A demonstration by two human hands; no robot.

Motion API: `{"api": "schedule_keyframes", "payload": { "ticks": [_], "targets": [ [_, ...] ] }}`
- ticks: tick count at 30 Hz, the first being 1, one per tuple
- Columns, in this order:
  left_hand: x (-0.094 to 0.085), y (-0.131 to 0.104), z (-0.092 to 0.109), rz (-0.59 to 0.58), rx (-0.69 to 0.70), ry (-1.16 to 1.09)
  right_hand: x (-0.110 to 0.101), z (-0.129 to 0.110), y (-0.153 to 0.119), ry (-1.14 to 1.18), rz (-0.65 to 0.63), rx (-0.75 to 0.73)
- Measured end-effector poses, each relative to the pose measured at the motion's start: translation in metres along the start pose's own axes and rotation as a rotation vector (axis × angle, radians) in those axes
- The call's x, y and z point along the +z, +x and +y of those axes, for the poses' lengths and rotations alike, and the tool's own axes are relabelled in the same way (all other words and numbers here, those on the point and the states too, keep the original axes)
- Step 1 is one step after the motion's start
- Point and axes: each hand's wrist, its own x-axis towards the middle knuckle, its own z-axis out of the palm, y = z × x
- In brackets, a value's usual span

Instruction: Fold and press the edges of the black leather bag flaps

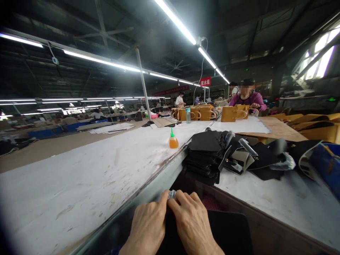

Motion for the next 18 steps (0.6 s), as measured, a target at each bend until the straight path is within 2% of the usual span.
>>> {"api": "schedule_keyframes", "payload": {
  "ticks": [3, 6, 10, 14, 18],
  "targets": [
    [-0.002, 0.003, -0.007, -0.01, -0.025, -0.131, -0.009, 0.011, -0.006, -0.036, 0.037, -0.033],
    [-0.005, 0.0, -0.027, -0.014, -0.08, -0.26, -0.029, 0.029, -0.023, -0.108, 0.094, -0.045],
    [-0.011, -0.007, -0.05, 0.123, -0.095, -0.453, -0.049, 0.055, -0.048, -0.083, 0.095, 0.02],
    [-0.016, -0.017, -0.055, 0.229, 0.032, -0.636, -0.04, 0.074, -0.057, 0.155, 0.225, 0.264],
    [-0.023, -0.026, -0.053, 0.27, 0.199, -0.66, -0.026, 0.074, -0.052, 0.568, 0.33, 0.583]
  ]
}}
